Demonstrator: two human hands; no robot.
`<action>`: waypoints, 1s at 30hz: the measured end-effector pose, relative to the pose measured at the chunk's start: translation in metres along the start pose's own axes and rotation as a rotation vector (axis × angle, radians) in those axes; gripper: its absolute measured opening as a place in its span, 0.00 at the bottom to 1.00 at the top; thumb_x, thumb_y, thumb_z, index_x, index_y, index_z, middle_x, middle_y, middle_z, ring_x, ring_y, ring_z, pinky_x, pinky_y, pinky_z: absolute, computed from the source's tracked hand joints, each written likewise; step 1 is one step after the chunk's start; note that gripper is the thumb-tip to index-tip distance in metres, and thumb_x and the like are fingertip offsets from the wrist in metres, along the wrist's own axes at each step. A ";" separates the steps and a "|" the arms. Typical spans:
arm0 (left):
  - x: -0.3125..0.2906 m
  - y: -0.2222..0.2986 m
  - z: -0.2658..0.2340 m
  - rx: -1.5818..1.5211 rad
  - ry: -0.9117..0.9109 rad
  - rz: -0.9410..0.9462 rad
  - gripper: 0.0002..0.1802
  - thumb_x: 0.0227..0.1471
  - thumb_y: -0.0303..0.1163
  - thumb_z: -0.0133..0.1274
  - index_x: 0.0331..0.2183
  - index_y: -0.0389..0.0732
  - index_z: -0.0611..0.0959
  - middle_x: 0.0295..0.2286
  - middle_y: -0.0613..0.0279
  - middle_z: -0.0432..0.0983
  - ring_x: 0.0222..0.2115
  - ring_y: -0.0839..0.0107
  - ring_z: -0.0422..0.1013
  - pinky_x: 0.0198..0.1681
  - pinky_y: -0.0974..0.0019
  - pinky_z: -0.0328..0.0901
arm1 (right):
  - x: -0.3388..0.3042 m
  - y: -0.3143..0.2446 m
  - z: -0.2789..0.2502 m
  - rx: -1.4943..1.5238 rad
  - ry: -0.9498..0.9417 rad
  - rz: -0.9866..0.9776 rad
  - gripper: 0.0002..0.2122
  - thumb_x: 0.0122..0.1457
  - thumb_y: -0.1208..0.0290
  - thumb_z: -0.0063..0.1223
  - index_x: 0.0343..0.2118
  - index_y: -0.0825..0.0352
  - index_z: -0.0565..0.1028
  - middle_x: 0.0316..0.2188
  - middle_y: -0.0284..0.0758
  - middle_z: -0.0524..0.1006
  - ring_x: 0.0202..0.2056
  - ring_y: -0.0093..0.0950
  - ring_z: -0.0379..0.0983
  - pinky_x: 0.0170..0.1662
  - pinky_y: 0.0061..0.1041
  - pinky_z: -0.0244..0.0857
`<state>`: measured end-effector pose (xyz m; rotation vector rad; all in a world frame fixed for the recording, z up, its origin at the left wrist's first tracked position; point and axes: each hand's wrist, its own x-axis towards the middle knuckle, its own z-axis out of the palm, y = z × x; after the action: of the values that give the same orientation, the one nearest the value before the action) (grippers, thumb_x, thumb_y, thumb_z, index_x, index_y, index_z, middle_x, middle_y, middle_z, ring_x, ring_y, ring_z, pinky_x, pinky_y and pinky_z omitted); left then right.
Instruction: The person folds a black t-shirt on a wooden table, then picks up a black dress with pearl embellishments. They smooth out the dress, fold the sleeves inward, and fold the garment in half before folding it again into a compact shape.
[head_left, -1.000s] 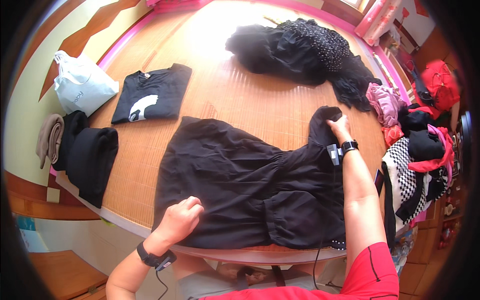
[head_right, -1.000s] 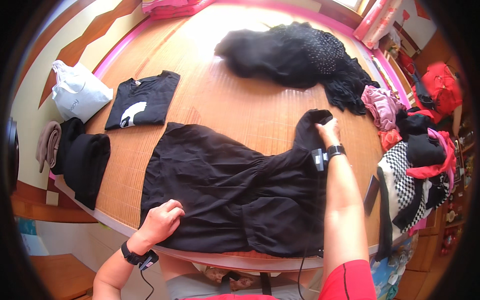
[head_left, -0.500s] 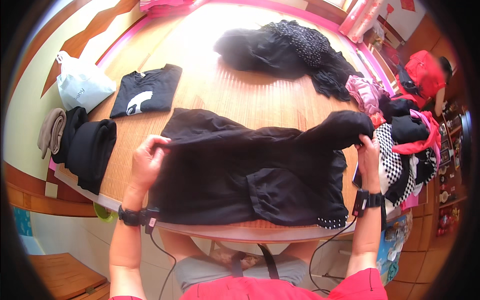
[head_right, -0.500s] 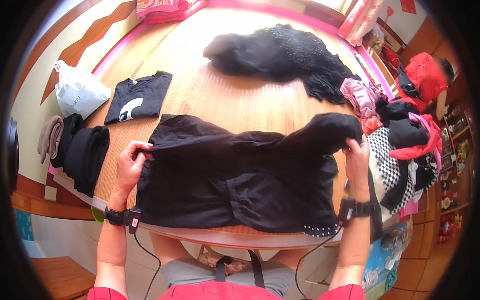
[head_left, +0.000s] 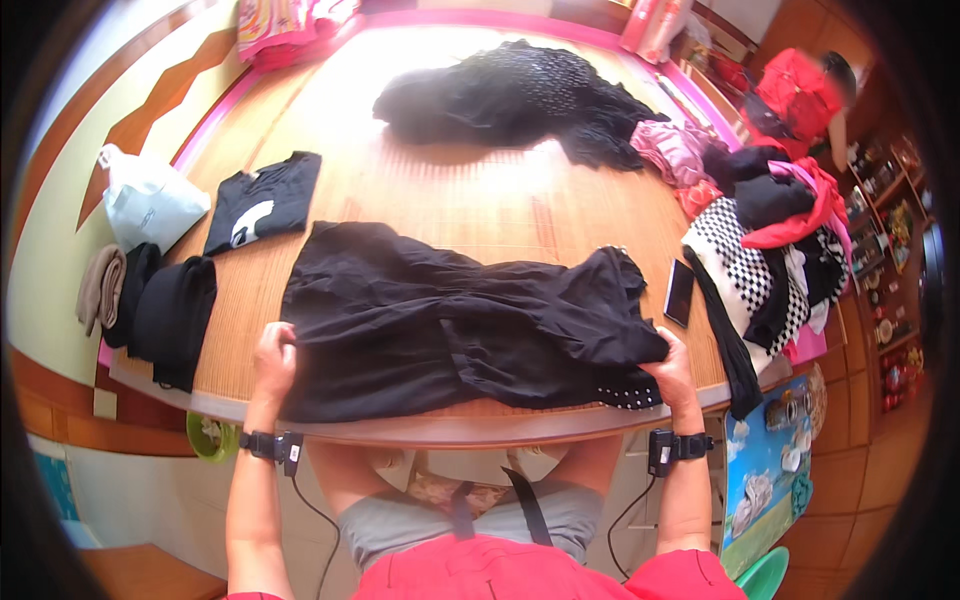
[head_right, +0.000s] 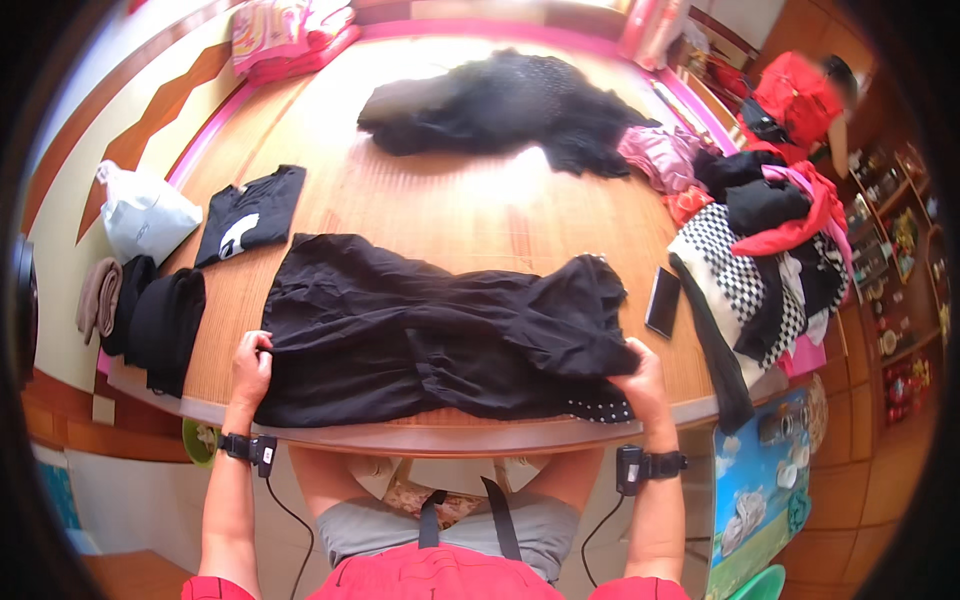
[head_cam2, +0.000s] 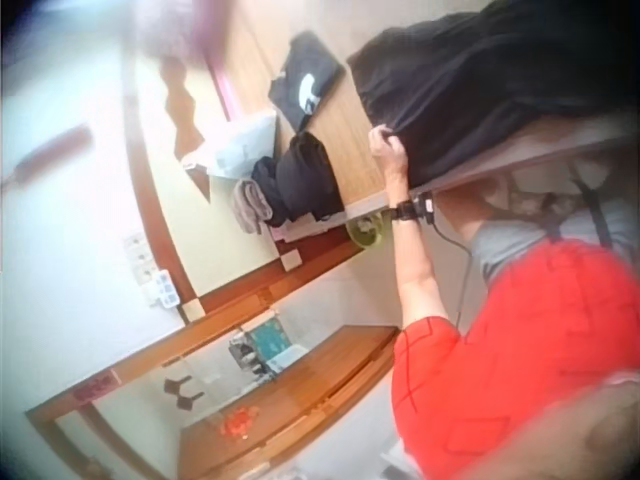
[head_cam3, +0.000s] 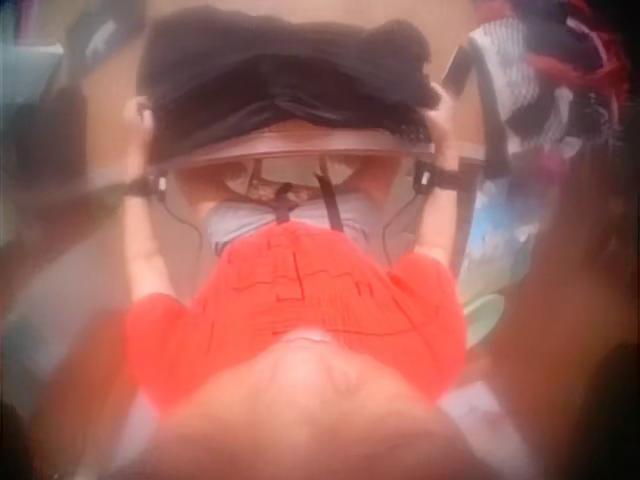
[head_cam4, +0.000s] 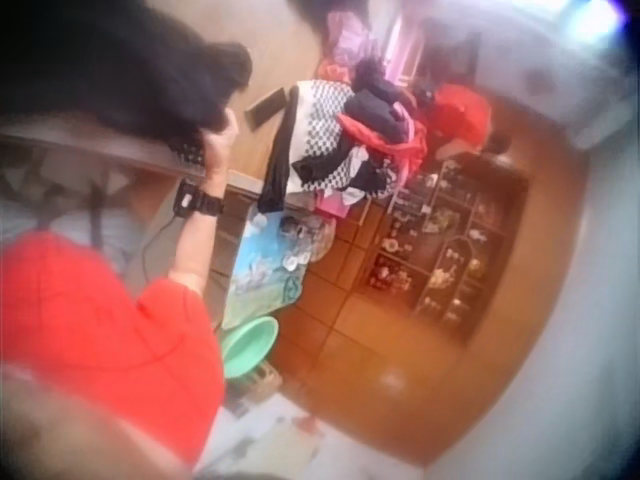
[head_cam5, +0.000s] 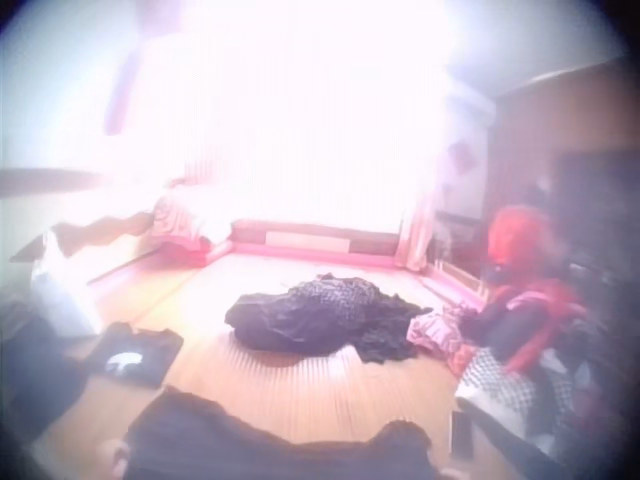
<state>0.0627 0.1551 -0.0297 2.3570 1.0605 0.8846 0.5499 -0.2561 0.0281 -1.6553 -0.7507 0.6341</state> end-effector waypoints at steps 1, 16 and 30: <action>0.000 -0.009 -0.005 0.116 -0.085 -0.047 0.13 0.40 0.14 0.47 0.32 0.37 0.74 0.40 0.48 0.73 0.42 0.48 0.70 0.49 0.54 0.66 | -0.002 -0.007 0.006 0.000 0.004 0.004 0.16 0.46 0.87 0.61 0.39 0.68 0.77 0.36 0.28 0.80 0.38 0.18 0.74 0.44 0.21 0.70; 0.014 0.343 0.166 -0.359 -0.728 0.619 0.57 0.36 0.35 0.73 0.64 0.38 0.60 0.59 0.42 0.61 0.61 0.47 0.58 0.64 0.53 0.56 | -0.048 -0.049 0.066 -0.360 0.253 -0.380 0.23 0.44 0.80 0.65 0.46 0.67 0.71 0.34 0.41 0.78 0.38 0.38 0.79 0.43 0.31 0.72; 0.077 0.346 0.210 -0.740 -0.464 -0.041 0.17 0.61 0.24 0.46 0.51 0.34 0.78 0.39 0.62 0.77 0.40 0.73 0.73 0.45 0.68 0.68 | 0.096 0.080 -0.024 -0.670 0.281 -0.403 0.08 0.56 0.79 0.51 0.37 0.68 0.79 0.41 0.43 0.79 0.46 0.42 0.75 0.52 0.37 0.69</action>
<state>0.4251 -0.0245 0.0518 1.7685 0.4717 0.5370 0.6411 -0.2095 -0.0471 -2.0482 -1.1208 -0.1658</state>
